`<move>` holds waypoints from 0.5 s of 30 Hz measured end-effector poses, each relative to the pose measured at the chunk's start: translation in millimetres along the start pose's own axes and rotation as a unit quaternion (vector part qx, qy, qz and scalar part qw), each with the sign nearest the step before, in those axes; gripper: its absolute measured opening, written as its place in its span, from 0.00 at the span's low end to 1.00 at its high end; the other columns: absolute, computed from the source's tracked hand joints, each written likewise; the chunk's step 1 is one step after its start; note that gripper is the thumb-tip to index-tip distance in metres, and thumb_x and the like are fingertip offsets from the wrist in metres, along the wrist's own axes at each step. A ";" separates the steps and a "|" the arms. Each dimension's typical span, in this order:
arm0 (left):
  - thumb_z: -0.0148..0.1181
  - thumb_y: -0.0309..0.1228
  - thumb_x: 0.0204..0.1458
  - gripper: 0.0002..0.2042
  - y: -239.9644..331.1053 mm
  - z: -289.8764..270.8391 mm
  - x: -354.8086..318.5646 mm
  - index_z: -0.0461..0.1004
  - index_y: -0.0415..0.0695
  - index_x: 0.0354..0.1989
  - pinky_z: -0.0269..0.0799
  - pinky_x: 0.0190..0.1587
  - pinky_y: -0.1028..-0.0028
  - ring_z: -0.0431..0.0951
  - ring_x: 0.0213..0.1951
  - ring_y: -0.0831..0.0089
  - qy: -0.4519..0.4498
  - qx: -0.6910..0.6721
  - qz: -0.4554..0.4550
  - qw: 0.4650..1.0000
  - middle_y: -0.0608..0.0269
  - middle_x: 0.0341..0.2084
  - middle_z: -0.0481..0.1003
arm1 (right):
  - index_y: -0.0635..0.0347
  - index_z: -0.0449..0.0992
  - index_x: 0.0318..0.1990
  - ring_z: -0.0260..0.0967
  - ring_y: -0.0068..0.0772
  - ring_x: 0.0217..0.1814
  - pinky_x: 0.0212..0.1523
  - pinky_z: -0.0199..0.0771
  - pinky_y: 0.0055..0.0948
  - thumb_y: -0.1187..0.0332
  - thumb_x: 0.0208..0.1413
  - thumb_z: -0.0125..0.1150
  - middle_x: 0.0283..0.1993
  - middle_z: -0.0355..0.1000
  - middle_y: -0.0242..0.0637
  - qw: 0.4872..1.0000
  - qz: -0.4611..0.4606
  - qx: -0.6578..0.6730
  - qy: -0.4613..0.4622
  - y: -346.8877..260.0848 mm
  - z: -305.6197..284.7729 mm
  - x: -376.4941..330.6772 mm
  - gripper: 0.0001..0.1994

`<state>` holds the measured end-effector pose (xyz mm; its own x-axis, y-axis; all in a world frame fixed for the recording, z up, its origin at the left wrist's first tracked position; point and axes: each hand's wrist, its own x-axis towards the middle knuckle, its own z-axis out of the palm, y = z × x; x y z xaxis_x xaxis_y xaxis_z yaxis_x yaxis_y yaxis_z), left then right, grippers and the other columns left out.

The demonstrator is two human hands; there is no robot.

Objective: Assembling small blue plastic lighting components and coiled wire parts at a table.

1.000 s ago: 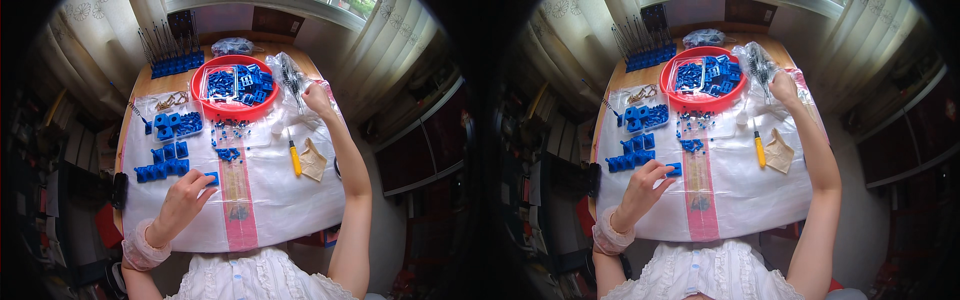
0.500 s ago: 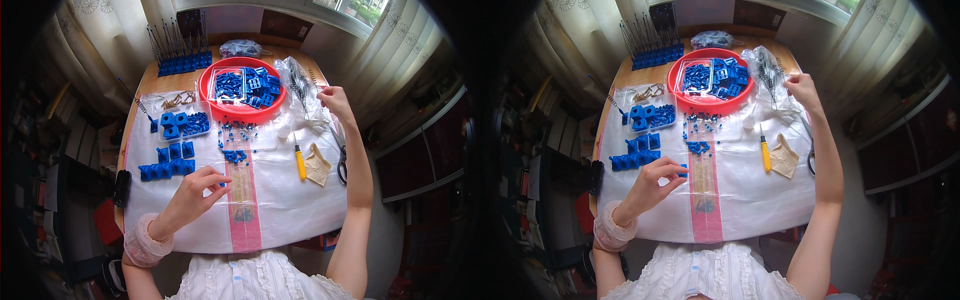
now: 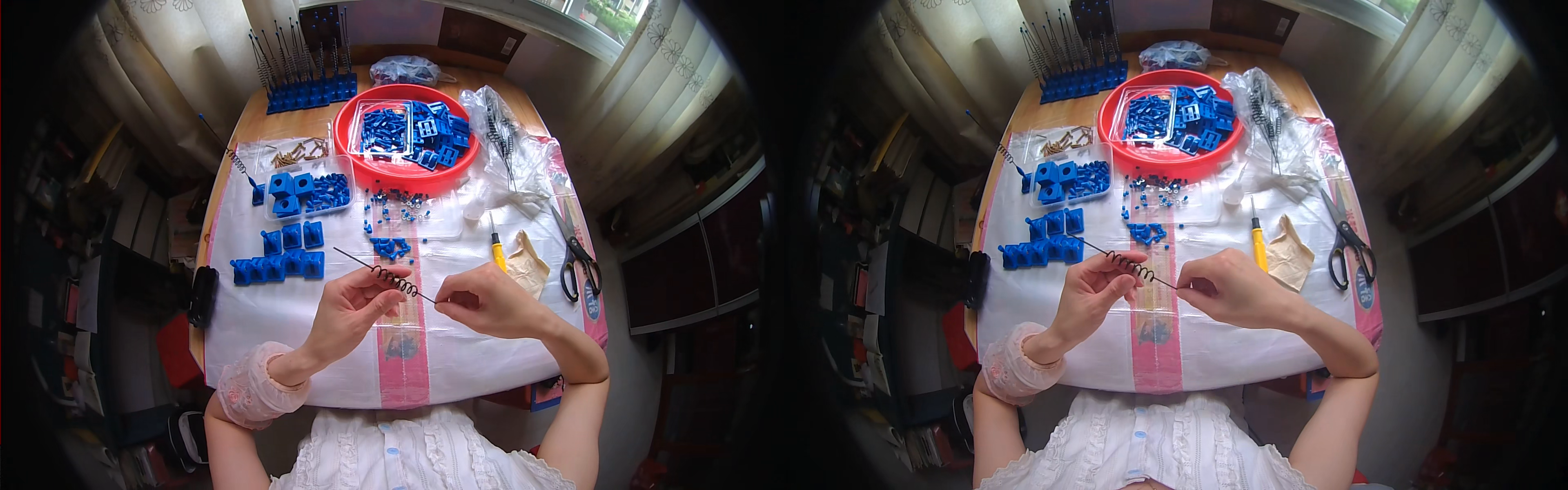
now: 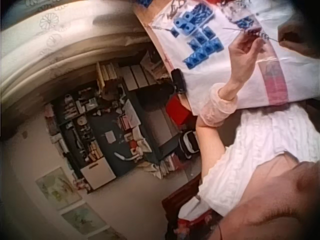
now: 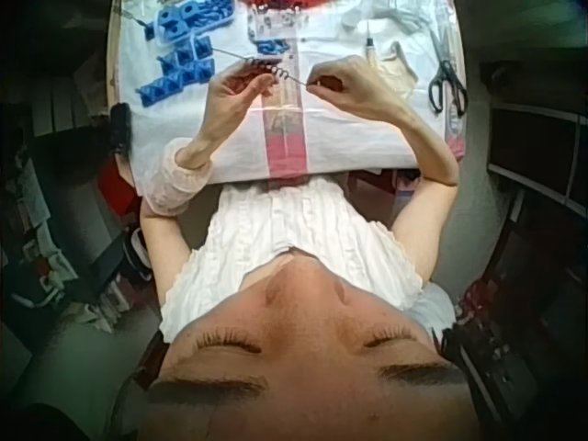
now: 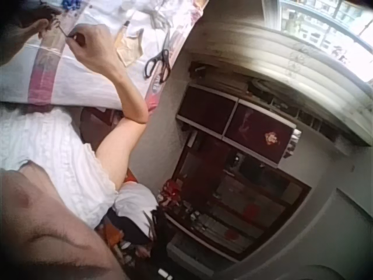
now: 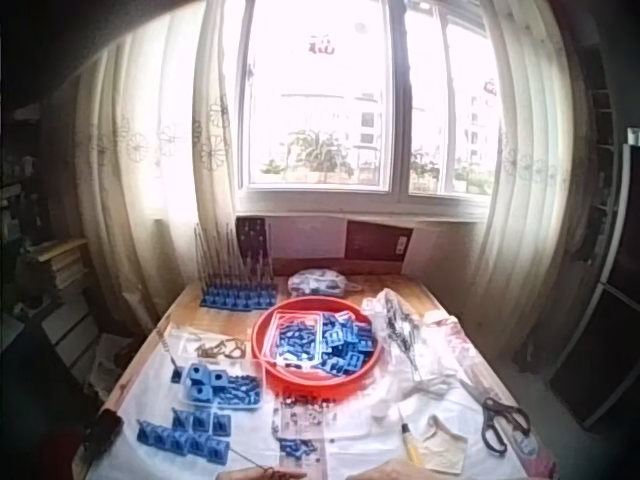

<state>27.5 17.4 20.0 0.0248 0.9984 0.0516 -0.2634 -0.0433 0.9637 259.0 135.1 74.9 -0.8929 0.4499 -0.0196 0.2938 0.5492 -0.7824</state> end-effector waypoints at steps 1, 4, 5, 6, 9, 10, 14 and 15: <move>0.63 0.26 0.65 0.17 -1.2 -3.3 -1.2 0.75 0.36 0.61 0.78 0.44 0.79 0.79 0.40 0.81 0.011 0.004 0.002 1.000 0.63 0.41 0.81 | 0.65 0.83 0.40 0.72 0.36 0.24 0.30 0.72 0.34 0.69 0.59 0.68 0.25 0.76 0.43 1.000 -0.009 0.001 0.001 4.3 3.2 1.3 0.08; 0.62 0.26 0.65 0.14 -2.4 -15.6 -6.0 0.76 0.35 0.58 0.78 0.42 0.79 0.79 0.38 0.82 0.050 0.024 0.029 0.998 0.64 0.39 0.81 | 0.64 0.83 0.42 0.73 0.30 0.24 0.30 0.71 0.32 0.66 0.59 0.71 0.23 0.75 0.40 0.998 0.035 -0.039 0.028 11.6 -6.0 1.3 0.11; 0.62 0.26 0.66 0.13 -2.4 -20.7 -5.8 0.77 0.35 0.56 0.78 0.42 0.79 0.79 0.38 0.82 0.061 0.031 0.054 0.996 0.64 0.39 0.81 | 0.63 0.83 0.44 0.73 0.23 0.26 0.30 0.71 0.29 0.66 0.58 0.73 0.23 0.75 0.35 0.992 0.080 -0.033 0.092 19.0 -15.6 -0.7 0.12; 0.61 0.26 0.66 0.12 -1.7 -24.1 -5.4 0.77 0.35 0.55 0.78 0.42 0.79 0.79 0.38 0.82 0.073 0.039 0.080 0.993 0.64 0.39 0.81 | 0.63 0.83 0.44 0.71 0.20 0.27 0.31 0.71 0.27 0.68 0.58 0.74 0.24 0.76 0.32 0.972 0.147 -0.008 0.182 37.1 -24.5 1.2 0.11; 0.61 0.24 0.65 0.10 -4.1 -17.5 -4.4 0.78 0.35 0.51 0.79 0.44 0.79 0.80 0.40 0.81 0.085 0.023 0.066 0.994 0.62 0.40 0.81 | 0.65 0.78 0.55 0.72 0.26 0.43 0.43 0.75 0.29 0.67 0.50 0.78 0.43 0.76 0.36 0.930 0.108 -0.124 0.329 106.1 -46.0 11.4 0.25; 0.61 0.24 0.65 0.09 -5.3 -15.1 -4.2 0.78 0.35 0.51 0.80 0.44 0.79 0.81 0.40 0.80 0.088 0.029 0.059 0.994 0.62 0.40 0.81 | 0.64 0.78 0.56 0.70 0.34 0.50 0.51 0.72 0.34 0.66 0.47 0.80 0.47 0.74 0.39 0.933 0.110 -0.133 0.315 121.4 -46.6 15.6 0.28; 0.64 0.24 0.63 0.11 -13.9 -17.9 -7.0 0.78 0.34 0.51 0.81 0.45 0.78 0.82 0.41 0.79 0.047 0.106 0.068 0.991 0.60 0.41 0.81 | 0.61 0.79 0.51 0.67 0.39 0.54 0.58 0.67 0.37 0.64 0.45 0.80 0.46 0.72 0.38 0.933 0.081 -0.174 0.304 151.5 -37.7 36.5 0.25; 0.64 0.24 0.63 0.11 -14.9 -20.1 -7.8 0.78 0.33 0.51 0.81 0.45 0.78 0.82 0.41 0.79 0.056 0.095 0.069 0.991 0.60 0.41 0.81 | 0.61 0.79 0.49 0.67 0.40 0.54 0.59 0.67 0.37 0.64 0.45 0.81 0.46 0.72 0.38 0.933 0.083 -0.181 0.300 153.1 -35.2 41.3 0.24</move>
<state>11.8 11.0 0.0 -0.1088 0.9797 0.1681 -0.0700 -0.1763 0.9818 279.1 262.5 -23.7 -0.5043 0.8038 0.3156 0.6038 0.5895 -0.5365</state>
